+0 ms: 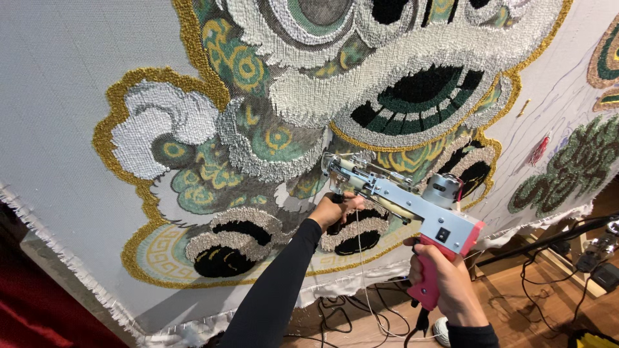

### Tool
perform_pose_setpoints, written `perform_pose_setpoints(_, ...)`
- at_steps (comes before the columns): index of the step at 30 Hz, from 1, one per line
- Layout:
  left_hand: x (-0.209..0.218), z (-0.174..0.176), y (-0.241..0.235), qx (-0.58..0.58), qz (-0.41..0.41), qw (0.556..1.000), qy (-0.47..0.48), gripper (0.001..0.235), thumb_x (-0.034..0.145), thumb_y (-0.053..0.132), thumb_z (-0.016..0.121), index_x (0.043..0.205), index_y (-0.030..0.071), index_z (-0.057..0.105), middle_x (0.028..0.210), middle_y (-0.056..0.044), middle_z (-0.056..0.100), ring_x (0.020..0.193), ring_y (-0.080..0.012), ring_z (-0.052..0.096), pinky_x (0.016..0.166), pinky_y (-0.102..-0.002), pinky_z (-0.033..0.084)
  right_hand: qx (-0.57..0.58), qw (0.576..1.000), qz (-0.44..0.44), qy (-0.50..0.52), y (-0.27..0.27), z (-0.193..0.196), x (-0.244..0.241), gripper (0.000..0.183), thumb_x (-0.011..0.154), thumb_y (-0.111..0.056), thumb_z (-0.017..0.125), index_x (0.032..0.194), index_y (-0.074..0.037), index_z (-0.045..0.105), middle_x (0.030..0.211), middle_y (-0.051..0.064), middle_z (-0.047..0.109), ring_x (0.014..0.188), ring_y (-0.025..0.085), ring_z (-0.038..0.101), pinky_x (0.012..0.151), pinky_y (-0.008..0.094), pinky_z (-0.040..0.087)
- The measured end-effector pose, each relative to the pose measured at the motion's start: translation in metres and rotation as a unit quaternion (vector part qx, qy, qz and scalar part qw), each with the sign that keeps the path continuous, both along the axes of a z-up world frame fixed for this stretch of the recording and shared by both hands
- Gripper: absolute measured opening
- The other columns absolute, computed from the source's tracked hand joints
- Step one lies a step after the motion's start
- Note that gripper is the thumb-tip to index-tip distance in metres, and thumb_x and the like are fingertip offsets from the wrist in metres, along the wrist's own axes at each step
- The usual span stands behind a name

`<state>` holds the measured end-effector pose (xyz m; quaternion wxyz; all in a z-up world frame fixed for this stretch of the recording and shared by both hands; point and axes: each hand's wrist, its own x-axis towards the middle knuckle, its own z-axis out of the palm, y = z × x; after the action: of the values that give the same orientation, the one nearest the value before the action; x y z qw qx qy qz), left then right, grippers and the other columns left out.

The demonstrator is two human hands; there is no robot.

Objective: The person uses a handheld tufting gun to apply yarn loops onto a stretched canvas featuring a pre-drawn skull design. They guide the tool along the outlines of the design, filling in sections with white yarn while holding the yarn spool with their other hand.

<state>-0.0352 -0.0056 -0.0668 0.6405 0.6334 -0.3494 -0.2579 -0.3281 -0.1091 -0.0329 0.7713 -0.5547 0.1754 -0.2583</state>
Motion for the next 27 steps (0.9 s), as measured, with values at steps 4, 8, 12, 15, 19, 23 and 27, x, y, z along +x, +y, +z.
perform_pose_setpoints(4,0.016,-0.002,0.0,-0.003,-0.008,1.0,0.008,0.035,0.093,0.036,0.072,0.112,0.007,0.076,0.1,-0.004,0.081,0.047,-0.0066,0.051,0.048,-0.025,0.048,-0.036,0.999,-0.008,-0.009,0.009,0.001,0.013,0.024,0.089,-0.013,0.063,0.105,0.005,0.066,0.06,0.006,0.052,0.049,0.018,0.05,0.047,0.033,0.042)
perform_pose_setpoints(8,0.031,-0.004,0.0,0.005,-0.014,1.0,-0.01,0.036,0.094,0.035,0.072,0.114,0.005,0.077,0.101,-0.005,0.081,0.045,-0.0058,0.051,0.048,-0.024,0.05,-0.088,0.996,-0.02,-0.026,0.014,-0.002,0.021,0.022,0.09,-0.01,0.065,0.103,0.008,0.066,0.061,0.008,0.054,0.049,0.019,0.051,0.047,0.033,0.042)
perform_pose_setpoints(12,0.036,-0.008,0.0,0.01,-0.005,0.999,-0.035,0.034,0.093,0.032,0.074,0.112,0.004,0.079,0.1,-0.006,0.081,0.043,-0.007,0.052,0.045,-0.025,0.049,-0.089,0.996,-0.017,-0.028,0.015,-0.004,0.024,0.024,0.09,-0.011,0.064,0.104,0.008,0.067,0.061,0.007,0.055,0.05,0.018,0.052,0.047,0.032,0.042)
perform_pose_setpoints(15,0.039,-0.01,-0.002,-0.011,-0.018,0.999,-0.034,0.033,0.092,0.031,0.074,0.113,0.006,0.079,0.099,-0.005,0.081,0.043,-0.0065,0.052,0.046,-0.025,0.05,-0.078,0.997,-0.016,-0.021,0.013,-0.002,0.026,0.024,0.089,-0.011,0.064,0.105,0.008,0.067,0.061,0.007,0.054,0.05,0.018,0.051,0.047,0.032,0.042)
perform_pose_setpoints(19,0.039,-0.011,-0.002,-0.006,-0.003,1.0,-0.012,0.036,0.092,0.032,0.076,0.11,0.001,0.078,0.098,-0.006,0.081,0.045,-0.0078,0.055,0.046,-0.027,0.05,-0.093,0.995,-0.012,-0.022,0.014,0.001,0.026,0.025,0.089,-0.011,0.063,0.105,0.008,0.067,0.06,0.007,0.053,0.049,0.017,0.05,0.047,0.032,0.042)
perform_pose_setpoints(23,0.037,-0.009,-0.002,0.014,0.005,0.999,-0.03,0.04,0.092,0.036,0.075,0.114,0.004,0.077,0.099,-0.003,0.081,0.046,-0.0071,0.056,0.048,-0.025,0.052,-0.114,0.993,-0.014,-0.014,0.02,0.007,0.024,0.026,0.089,-0.012,0.062,0.107,0.006,0.068,0.059,0.006,0.053,0.049,0.016,0.05,0.046,0.031,0.041)
perform_pose_setpoints(27,0.043,-0.014,-0.007,0.009,0.014,0.999,-0.041,0.043,0.091,0.039,0.075,0.115,0.003,0.077,0.101,0.0,0.081,0.046,-0.0068,0.055,0.049,-0.025,0.052,-0.122,0.992,-0.022,-0.011,0.022,0.007,0.025,0.025,0.088,-0.01,0.062,0.106,0.005,0.069,0.06,0.006,0.054,0.049,0.016,0.051,0.045,0.03,0.042)
